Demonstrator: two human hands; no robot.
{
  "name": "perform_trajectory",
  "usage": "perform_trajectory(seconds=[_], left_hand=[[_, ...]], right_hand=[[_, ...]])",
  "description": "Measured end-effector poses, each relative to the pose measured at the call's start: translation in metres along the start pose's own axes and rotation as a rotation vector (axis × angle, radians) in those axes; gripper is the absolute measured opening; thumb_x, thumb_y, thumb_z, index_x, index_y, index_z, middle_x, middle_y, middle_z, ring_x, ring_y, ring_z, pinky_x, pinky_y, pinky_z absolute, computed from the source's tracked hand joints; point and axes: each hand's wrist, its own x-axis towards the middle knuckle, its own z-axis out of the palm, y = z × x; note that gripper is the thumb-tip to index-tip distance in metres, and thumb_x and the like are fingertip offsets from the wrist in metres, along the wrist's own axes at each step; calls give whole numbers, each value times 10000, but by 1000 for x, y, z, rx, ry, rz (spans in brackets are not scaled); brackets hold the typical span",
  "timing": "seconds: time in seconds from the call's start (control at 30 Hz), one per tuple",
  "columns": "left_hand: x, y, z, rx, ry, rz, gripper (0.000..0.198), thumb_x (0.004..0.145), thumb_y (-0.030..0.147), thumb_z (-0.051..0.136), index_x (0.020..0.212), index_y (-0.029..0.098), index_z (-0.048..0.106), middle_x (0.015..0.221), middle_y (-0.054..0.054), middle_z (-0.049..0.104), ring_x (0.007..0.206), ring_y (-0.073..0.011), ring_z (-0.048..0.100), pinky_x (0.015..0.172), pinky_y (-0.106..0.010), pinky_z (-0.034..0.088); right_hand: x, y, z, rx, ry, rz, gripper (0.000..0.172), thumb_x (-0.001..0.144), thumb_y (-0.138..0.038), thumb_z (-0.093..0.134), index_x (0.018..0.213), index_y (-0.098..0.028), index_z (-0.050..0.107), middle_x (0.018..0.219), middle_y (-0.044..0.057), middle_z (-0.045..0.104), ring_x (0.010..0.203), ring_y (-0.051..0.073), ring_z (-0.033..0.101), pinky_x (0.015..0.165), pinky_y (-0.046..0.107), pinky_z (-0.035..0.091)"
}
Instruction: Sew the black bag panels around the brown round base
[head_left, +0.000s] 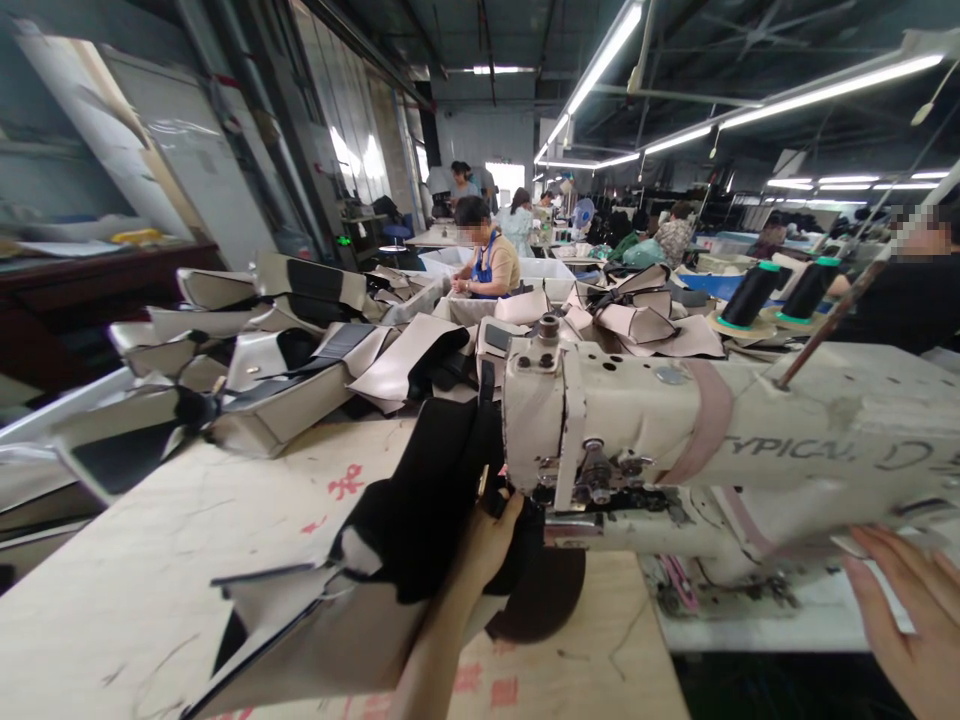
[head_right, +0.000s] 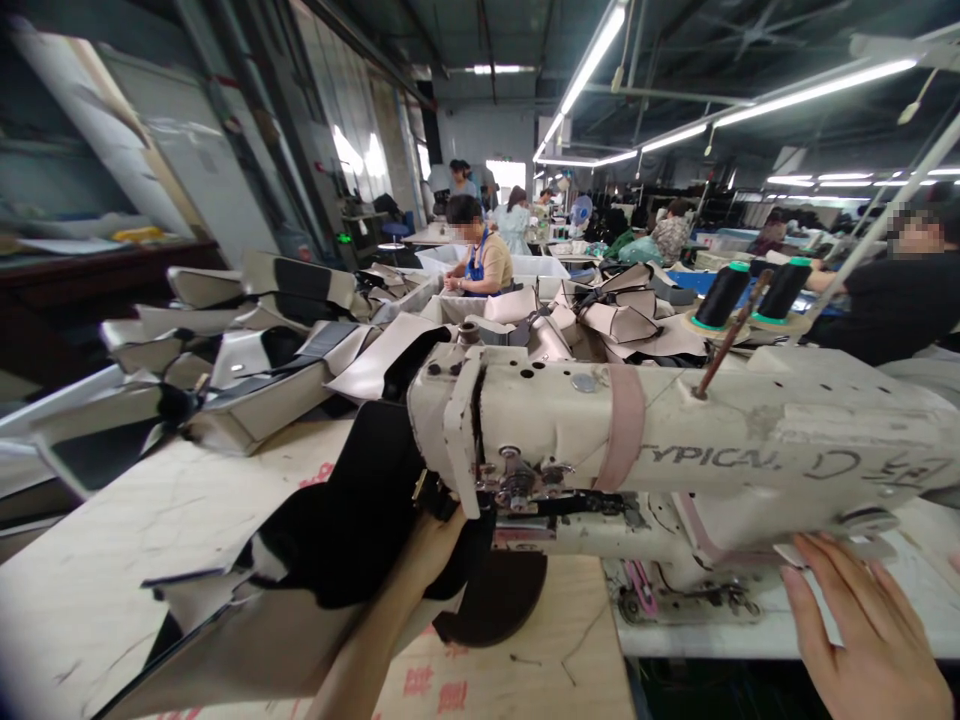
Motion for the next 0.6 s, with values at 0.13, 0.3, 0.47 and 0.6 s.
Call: perform_trajectory(seconds=[0.13,0.3,0.47,0.6], left_hand=[[0,0,0,9,-4,13,298,820,378,400,888,190,621,1039,-79,637,1058,-225,534,995,-359,325],[-1,2,-1,23,-9,-1,282,818,355,392,755,196,616,869,-69,666,959,-229,576,945,-367,371],[-1,4,-2,30,-19,-18,281,812,354,385,784,203,620,911,-62,669,1038,-226,546,960,-348,364],[-2,5,-3,39,-34,-26,291,818,363,379,804,199,620,921,-68,664,1047,-230,545,969,-349,353]], right_hand=[[-5,-1,11,-12,22,45,481,815,-388,519,1205,-107,498,1194,135,519,1128,306,467,1004,463,327],[-5,6,15,21,75,62,457,796,-375,562,1176,-124,532,1161,128,538,1096,310,487,990,460,332],[-22,-4,25,40,82,125,513,792,-355,574,1247,-135,482,1199,132,523,1109,318,485,970,451,347],[-56,-6,48,-35,107,102,533,808,-345,555,1295,-162,442,1209,127,529,1105,334,494,911,448,378]])
